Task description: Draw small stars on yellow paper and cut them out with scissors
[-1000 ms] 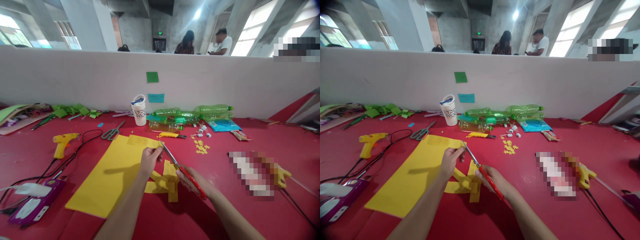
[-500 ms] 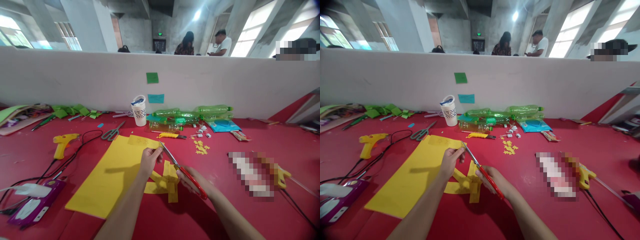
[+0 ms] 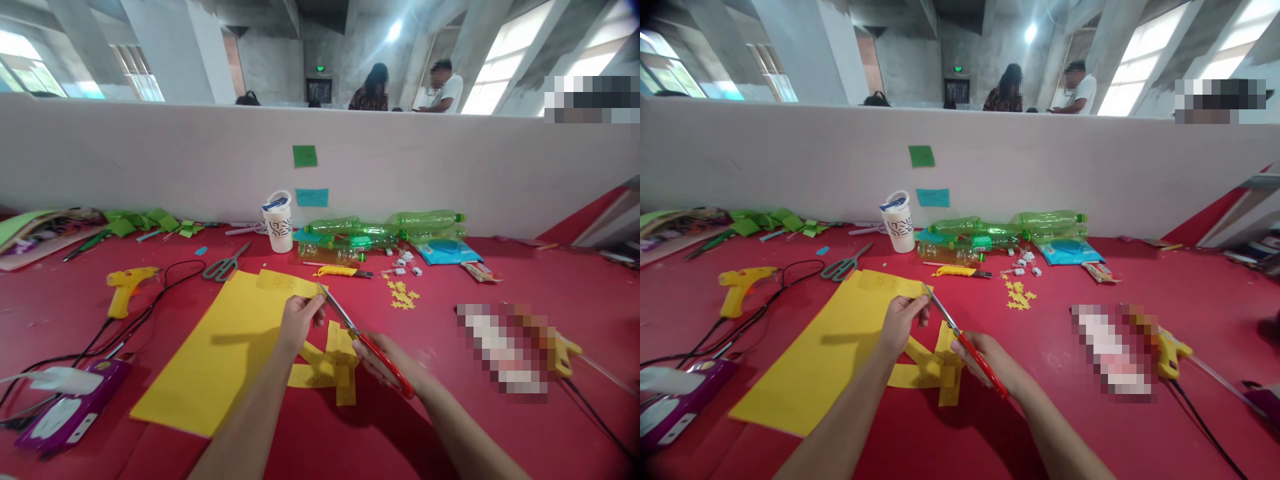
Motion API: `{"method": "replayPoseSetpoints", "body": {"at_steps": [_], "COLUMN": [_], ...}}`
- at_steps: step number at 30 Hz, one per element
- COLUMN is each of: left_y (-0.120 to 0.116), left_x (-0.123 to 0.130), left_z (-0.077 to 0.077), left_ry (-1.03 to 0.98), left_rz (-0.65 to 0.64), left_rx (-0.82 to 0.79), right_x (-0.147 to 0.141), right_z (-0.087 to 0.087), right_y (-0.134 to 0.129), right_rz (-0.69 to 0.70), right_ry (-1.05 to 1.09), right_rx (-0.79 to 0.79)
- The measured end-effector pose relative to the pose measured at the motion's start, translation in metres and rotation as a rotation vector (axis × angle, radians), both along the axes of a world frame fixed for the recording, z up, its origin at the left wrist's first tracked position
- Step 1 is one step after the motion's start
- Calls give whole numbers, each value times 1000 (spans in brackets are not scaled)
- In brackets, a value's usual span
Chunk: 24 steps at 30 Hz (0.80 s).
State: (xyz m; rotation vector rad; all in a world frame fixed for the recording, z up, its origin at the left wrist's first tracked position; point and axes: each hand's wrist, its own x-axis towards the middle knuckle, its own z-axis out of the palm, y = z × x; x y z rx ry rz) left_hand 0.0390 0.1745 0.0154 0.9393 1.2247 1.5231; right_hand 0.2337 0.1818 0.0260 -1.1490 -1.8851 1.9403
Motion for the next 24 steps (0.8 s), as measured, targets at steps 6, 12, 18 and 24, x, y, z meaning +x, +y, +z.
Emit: {"method": "replayPoseSetpoints", "body": {"at_steps": [6, 12, 18, 24], "left_y": [0, 0, 1, -1], "left_x": [-1, -1, -2, -4], "left_z": [0, -2, -3, -2], "left_ry": [4, 25, 47, 84], "left_rz": [-7, 0, -10, -9], "left_rx": [-2, -12, -17, -3], "right_x": [0, 1, 0, 2], "right_z": [-5, -5, -5, -3], "right_y": [0, 0, 1, 2], "right_rz": [-25, -27, -23, -1], "right_ry": [-12, -15, -19, -39], "right_rx": [-4, 33, 46, 90]}}
